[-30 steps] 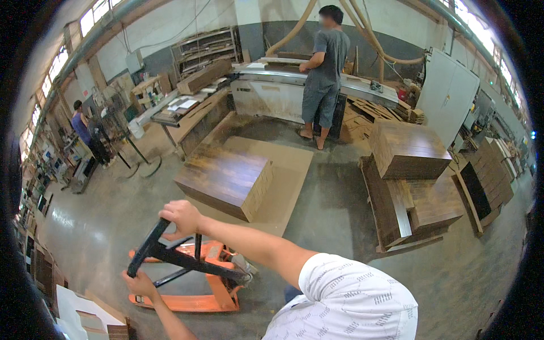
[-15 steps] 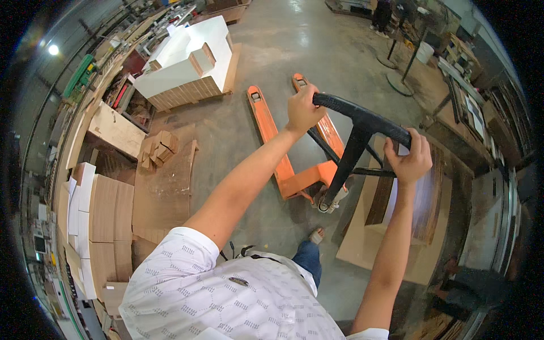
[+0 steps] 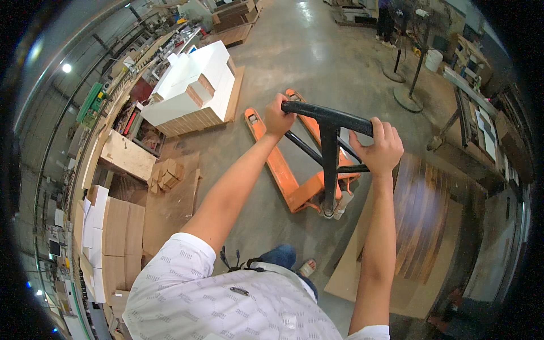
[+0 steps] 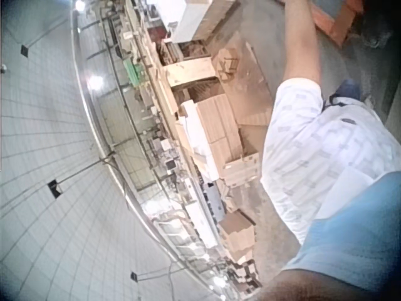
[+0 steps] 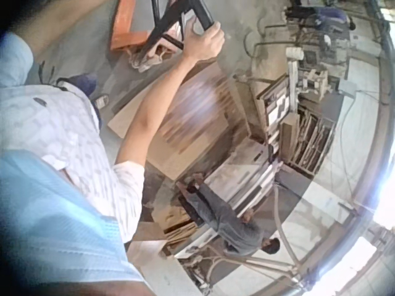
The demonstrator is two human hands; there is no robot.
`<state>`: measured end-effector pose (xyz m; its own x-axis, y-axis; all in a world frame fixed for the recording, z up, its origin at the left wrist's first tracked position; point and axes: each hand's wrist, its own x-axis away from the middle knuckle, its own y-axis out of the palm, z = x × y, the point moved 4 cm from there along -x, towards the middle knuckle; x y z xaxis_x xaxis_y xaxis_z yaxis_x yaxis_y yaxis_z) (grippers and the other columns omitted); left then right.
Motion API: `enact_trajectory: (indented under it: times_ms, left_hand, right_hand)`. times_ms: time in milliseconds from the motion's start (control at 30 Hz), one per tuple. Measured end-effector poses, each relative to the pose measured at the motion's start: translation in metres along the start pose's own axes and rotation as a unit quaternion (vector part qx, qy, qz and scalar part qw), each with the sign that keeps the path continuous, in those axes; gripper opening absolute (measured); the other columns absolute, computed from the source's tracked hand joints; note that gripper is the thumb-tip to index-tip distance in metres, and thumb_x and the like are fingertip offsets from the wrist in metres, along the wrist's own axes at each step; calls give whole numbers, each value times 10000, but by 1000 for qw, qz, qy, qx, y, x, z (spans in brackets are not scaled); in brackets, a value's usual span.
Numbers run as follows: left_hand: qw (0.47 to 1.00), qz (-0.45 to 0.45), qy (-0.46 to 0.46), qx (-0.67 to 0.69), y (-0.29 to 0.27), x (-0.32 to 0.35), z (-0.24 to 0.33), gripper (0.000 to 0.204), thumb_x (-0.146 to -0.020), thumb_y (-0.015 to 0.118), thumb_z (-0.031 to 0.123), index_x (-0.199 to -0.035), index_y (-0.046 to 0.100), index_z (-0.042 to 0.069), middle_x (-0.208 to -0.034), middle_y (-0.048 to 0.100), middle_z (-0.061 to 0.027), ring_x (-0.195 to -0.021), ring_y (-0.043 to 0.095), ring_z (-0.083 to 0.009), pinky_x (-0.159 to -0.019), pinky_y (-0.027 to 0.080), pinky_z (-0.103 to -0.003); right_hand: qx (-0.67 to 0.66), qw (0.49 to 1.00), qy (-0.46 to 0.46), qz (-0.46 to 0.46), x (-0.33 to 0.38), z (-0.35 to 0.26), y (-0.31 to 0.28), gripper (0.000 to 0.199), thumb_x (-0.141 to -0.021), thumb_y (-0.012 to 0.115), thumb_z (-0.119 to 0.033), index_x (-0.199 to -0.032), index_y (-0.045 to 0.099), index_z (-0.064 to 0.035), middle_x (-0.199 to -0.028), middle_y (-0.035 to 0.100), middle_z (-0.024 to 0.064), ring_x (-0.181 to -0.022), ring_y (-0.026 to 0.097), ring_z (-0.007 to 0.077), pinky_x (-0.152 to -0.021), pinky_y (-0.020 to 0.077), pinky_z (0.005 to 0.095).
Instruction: The person operates a pallet jack to move stacks of boards across a workshop, then lifts and carries a single wood panel from a pallet to a workbench.
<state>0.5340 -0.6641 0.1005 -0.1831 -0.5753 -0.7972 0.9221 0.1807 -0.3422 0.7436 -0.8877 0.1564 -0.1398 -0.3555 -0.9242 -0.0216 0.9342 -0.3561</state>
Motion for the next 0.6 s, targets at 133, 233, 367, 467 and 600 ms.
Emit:
enact_trajectory:
  times_ms: [133, 233, 367, 467, 600]
  left_hand:
    - [997, 50, 38, -35, 64, -36, -35, 205, -777, 714, 139, -803, 523, 69, -633, 572, -158, -604, 601, -389, -533, 465, -419]
    - [997, 53, 41, -39, 111, -63, -51, 193, -786, 710, 141, -805, 531, 73, -641, 578, -157, -613, 603, -387, -543, 468, -427]
    - [999, 43, 21, -17, 177, -100, -67, 211, -745, 720, 116, -828, 530, 77, -691, 593, -142, -644, 608, -379, -568, 472, -441]
    - [999, 5, 18, 26, 224, -130, -71, 239, -725, 707, 113, -871, 523, 74, -706, 597, -140, -633, 605, -376, -565, 467, -440]
    - [997, -25, 5, 73, 295, -179, -83, 296, -689, 712, 89, -915, 521, 73, -715, 596, -137, -630, 606, -370, -562, 466, -438]
  right_hand:
    - [8, 1000, -6, 16, -21, 44, 43, 420, -680, 826, -326, -979, 647, -92, -798, 627, 44, -693, 630, 235, -603, 510, 340]
    - [26, 1000, -5, 9, -39, 82, 79, 422, -687, 829, -328, -990, 653, -94, -808, 634, 51, -700, 634, 237, -608, 511, 340]
    - [-1, 1000, -19, -5, -69, 150, 129, 421, -690, 845, -295, -1010, 667, -86, -837, 649, 73, -729, 647, 261, -640, 519, 350]
    - [-49, 998, -26, -15, -95, 214, 174, 389, -703, 844, -234, -1004, 660, -72, -850, 646, 94, -747, 650, 269, -671, 524, 347]
    - [-11, 999, 0, -46, -128, 306, 239, 236, -793, 783, -151, -961, 637, -71, -839, 628, 118, -737, 630, 313, -670, 519, 347]
